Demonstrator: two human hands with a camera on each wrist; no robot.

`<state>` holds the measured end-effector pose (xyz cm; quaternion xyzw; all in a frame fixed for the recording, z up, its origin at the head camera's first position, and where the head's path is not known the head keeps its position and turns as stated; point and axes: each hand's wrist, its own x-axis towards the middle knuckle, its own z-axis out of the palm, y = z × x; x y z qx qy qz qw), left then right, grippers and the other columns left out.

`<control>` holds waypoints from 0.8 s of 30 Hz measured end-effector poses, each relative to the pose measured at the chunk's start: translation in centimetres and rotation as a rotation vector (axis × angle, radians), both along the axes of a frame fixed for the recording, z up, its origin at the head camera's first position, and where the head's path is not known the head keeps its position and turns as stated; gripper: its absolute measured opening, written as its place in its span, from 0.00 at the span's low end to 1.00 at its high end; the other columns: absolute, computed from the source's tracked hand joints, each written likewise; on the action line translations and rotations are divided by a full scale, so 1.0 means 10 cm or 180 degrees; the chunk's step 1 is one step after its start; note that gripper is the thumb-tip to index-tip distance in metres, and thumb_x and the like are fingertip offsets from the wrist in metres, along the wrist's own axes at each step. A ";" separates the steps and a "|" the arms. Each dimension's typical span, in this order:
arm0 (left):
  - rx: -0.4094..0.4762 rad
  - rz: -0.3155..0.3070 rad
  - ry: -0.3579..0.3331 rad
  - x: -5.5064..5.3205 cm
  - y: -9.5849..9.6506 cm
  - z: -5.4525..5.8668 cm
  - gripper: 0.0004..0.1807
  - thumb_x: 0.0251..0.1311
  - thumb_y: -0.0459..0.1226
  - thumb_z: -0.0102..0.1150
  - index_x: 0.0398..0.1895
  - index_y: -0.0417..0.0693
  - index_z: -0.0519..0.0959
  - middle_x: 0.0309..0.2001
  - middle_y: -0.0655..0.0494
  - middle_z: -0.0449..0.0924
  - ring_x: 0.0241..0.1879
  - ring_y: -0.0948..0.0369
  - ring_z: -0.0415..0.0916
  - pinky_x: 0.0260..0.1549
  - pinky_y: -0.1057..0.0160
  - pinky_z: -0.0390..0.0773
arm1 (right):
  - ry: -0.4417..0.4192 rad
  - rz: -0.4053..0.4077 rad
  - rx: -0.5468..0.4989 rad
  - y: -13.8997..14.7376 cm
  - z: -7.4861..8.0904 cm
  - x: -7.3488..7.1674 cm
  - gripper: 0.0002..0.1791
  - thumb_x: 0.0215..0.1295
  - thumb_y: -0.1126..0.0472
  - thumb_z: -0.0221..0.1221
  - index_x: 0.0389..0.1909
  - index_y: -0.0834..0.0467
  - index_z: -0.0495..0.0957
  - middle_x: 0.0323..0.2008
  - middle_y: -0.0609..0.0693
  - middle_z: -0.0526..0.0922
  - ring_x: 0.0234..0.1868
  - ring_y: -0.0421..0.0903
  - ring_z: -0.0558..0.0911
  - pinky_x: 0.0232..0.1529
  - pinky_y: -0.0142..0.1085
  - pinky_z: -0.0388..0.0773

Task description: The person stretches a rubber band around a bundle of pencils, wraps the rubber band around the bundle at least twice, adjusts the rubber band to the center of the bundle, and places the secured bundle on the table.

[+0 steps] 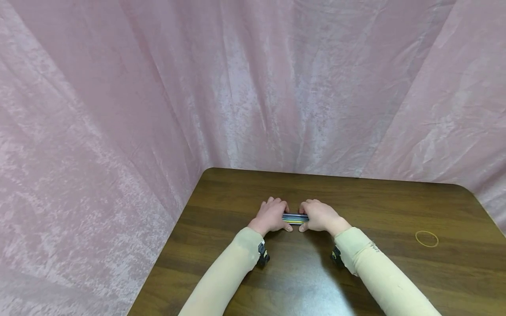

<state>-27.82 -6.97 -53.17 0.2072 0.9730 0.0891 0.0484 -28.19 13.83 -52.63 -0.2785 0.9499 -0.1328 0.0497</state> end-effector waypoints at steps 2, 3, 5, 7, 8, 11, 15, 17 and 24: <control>0.0000 -0.0020 -0.0013 0.01 0.00 0.00 0.28 0.48 0.59 0.84 0.45 0.57 0.83 0.42 0.62 0.78 0.46 0.58 0.70 0.46 0.56 0.70 | -0.0022 0.0018 0.0022 -0.01 0.00 0.01 0.25 0.49 0.48 0.83 0.39 0.54 0.80 0.37 0.45 0.79 0.43 0.49 0.79 0.48 0.48 0.80; 0.0007 -0.0027 -0.0018 0.01 -0.01 -0.01 0.28 0.48 0.59 0.84 0.44 0.57 0.83 0.42 0.63 0.79 0.46 0.58 0.70 0.46 0.57 0.69 | -0.0015 0.0036 0.0024 -0.01 0.00 0.01 0.25 0.49 0.49 0.83 0.38 0.54 0.80 0.36 0.45 0.79 0.42 0.49 0.79 0.47 0.47 0.80; 0.0020 -0.0031 -0.0021 0.01 -0.01 -0.01 0.26 0.48 0.59 0.84 0.43 0.57 0.84 0.41 0.63 0.79 0.45 0.58 0.70 0.45 0.57 0.69 | -0.0019 0.0038 0.0012 -0.02 0.00 0.02 0.24 0.49 0.49 0.83 0.38 0.53 0.80 0.35 0.44 0.78 0.41 0.48 0.79 0.47 0.47 0.79; 0.0035 -0.0023 -0.0014 0.01 -0.01 -0.01 0.26 0.49 0.58 0.84 0.43 0.58 0.84 0.40 0.63 0.78 0.45 0.59 0.69 0.45 0.57 0.69 | -0.0011 0.0032 0.0000 -0.02 0.00 0.03 0.24 0.49 0.49 0.83 0.37 0.53 0.80 0.34 0.44 0.78 0.40 0.48 0.78 0.46 0.46 0.79; 0.0047 -0.0021 -0.0013 0.01 -0.01 -0.01 0.26 0.49 0.58 0.84 0.42 0.58 0.84 0.40 0.63 0.78 0.45 0.59 0.69 0.45 0.57 0.69 | -0.0012 0.0029 -0.0005 -0.02 0.00 0.03 0.23 0.49 0.50 0.83 0.37 0.53 0.80 0.34 0.44 0.78 0.39 0.47 0.78 0.45 0.46 0.79; 0.0055 -0.0022 -0.0038 0.01 -0.01 -0.01 0.24 0.50 0.58 0.84 0.42 0.58 0.84 0.39 0.63 0.79 0.44 0.59 0.70 0.45 0.58 0.69 | -0.0083 -0.0027 0.0021 -0.02 0.01 0.04 0.22 0.51 0.50 0.83 0.36 0.52 0.80 0.33 0.43 0.77 0.37 0.45 0.77 0.43 0.45 0.79; 0.0045 -0.0020 -0.0087 0.02 0.00 -0.01 0.23 0.51 0.58 0.83 0.40 0.58 0.84 0.39 0.64 0.80 0.44 0.59 0.70 0.44 0.58 0.70 | -0.0157 -0.0066 0.0083 -0.03 0.02 0.05 0.21 0.54 0.50 0.82 0.36 0.52 0.80 0.32 0.43 0.77 0.35 0.44 0.75 0.39 0.45 0.78; 0.0035 -0.0016 -0.0096 0.02 0.01 -0.02 0.23 0.51 0.58 0.83 0.40 0.58 0.84 0.39 0.64 0.80 0.44 0.59 0.70 0.44 0.59 0.70 | -0.0173 -0.0067 0.0099 -0.03 0.01 0.05 0.20 0.55 0.51 0.82 0.36 0.53 0.80 0.32 0.43 0.77 0.34 0.44 0.75 0.39 0.45 0.78; -0.0062 -0.0025 -0.0109 0.02 0.01 -0.06 0.23 0.53 0.59 0.81 0.43 0.57 0.88 0.39 0.64 0.82 0.43 0.60 0.70 0.43 0.59 0.70 | -0.0059 -0.0011 0.0219 -0.07 -0.01 0.08 0.17 0.56 0.51 0.80 0.36 0.53 0.83 0.32 0.43 0.78 0.34 0.44 0.78 0.38 0.46 0.80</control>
